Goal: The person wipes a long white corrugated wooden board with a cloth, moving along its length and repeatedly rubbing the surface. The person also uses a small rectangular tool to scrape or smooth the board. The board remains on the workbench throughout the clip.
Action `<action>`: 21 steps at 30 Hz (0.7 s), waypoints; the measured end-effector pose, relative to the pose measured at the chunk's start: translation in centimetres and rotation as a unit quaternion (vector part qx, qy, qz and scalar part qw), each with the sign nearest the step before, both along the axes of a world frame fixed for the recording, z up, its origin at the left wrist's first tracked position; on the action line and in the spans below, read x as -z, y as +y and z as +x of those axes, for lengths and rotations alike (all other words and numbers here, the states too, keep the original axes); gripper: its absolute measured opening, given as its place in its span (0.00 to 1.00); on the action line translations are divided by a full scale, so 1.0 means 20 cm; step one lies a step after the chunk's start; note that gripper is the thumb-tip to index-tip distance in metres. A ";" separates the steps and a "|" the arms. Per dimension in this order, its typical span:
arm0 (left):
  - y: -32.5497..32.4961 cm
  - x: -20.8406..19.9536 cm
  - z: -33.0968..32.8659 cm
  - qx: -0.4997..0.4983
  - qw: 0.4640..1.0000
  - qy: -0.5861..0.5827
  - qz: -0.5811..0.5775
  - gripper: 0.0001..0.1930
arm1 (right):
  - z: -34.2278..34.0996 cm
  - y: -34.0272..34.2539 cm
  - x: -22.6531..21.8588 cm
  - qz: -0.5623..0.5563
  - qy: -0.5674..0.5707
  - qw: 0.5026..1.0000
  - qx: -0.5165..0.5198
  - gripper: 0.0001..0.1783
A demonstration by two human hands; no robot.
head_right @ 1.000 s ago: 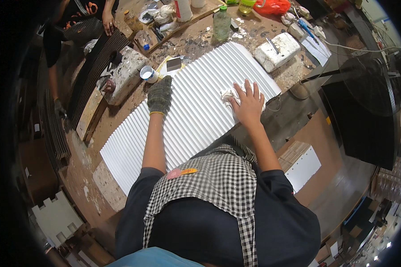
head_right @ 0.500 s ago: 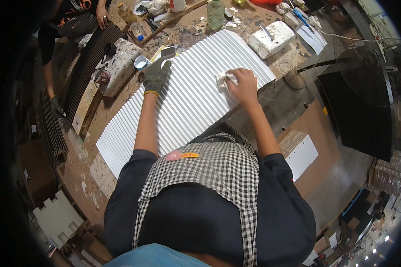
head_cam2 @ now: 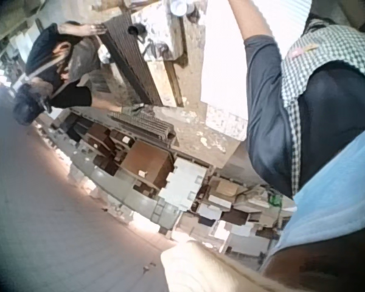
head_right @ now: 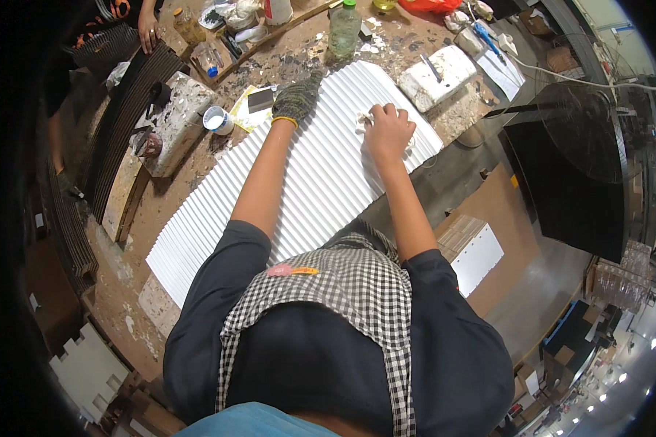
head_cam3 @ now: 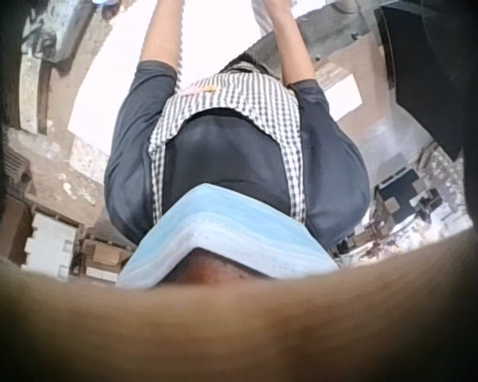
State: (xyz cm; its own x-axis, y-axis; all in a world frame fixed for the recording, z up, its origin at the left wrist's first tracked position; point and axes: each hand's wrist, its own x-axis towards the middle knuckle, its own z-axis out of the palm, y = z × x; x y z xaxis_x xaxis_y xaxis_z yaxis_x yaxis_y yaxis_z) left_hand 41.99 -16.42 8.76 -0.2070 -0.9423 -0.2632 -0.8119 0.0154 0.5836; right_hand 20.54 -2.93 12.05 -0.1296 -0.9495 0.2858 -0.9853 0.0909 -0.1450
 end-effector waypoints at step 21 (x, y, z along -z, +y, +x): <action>-0.04 0.07 0.04 0.048 0.994 0.099 -0.026 0.31 | -0.08 0.01 -0.06 0.080 -0.048 0.996 -0.008 0.18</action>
State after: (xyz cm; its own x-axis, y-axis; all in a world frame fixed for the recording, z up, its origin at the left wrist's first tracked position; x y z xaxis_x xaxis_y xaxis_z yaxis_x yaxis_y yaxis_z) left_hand 42.74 -17.17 7.32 -0.3397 -0.9269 -0.1594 -0.6747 0.1221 0.7280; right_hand 18.88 -2.71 13.22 -0.1336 -0.9841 0.1171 -0.9690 0.1050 -0.2235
